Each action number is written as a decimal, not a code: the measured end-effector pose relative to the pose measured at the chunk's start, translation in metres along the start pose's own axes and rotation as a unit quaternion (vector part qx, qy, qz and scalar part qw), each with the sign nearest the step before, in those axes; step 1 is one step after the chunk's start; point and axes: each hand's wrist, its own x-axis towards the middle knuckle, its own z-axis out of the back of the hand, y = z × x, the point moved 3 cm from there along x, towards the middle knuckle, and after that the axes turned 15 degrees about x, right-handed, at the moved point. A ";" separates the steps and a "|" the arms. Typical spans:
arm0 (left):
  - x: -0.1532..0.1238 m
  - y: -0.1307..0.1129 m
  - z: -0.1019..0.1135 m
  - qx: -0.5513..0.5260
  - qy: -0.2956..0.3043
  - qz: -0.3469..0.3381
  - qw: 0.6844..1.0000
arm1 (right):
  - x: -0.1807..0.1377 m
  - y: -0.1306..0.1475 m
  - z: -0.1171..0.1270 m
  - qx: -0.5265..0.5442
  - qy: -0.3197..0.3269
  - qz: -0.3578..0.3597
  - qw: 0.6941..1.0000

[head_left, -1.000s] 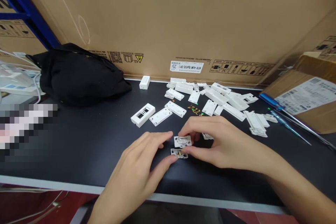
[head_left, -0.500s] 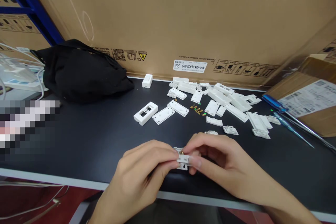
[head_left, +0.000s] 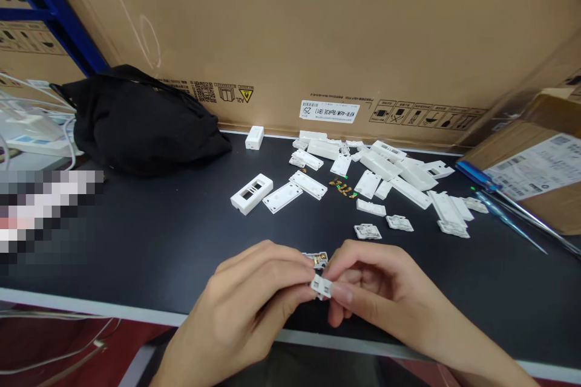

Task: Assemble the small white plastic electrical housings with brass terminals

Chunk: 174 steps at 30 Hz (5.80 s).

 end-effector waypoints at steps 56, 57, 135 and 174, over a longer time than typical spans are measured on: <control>0.006 0.016 -0.019 0.105 0.121 0.035 0.986 | 0.006 0.016 0.015 -0.453 0.006 0.220 0.864; 0.006 0.016 -0.019 0.104 0.121 0.036 0.987 | 0.007 0.017 0.014 -0.452 0.008 0.213 0.866; 0.012 0.030 -0.006 0.284 0.127 0.080 0.947 | -0.036 -0.016 -0.006 -0.439 -0.101 0.270 0.851; 0.006 0.017 -0.003 0.162 0.190 0.027 0.968 | -0.030 -0.002 0.004 -0.434 -0.159 0.247 0.852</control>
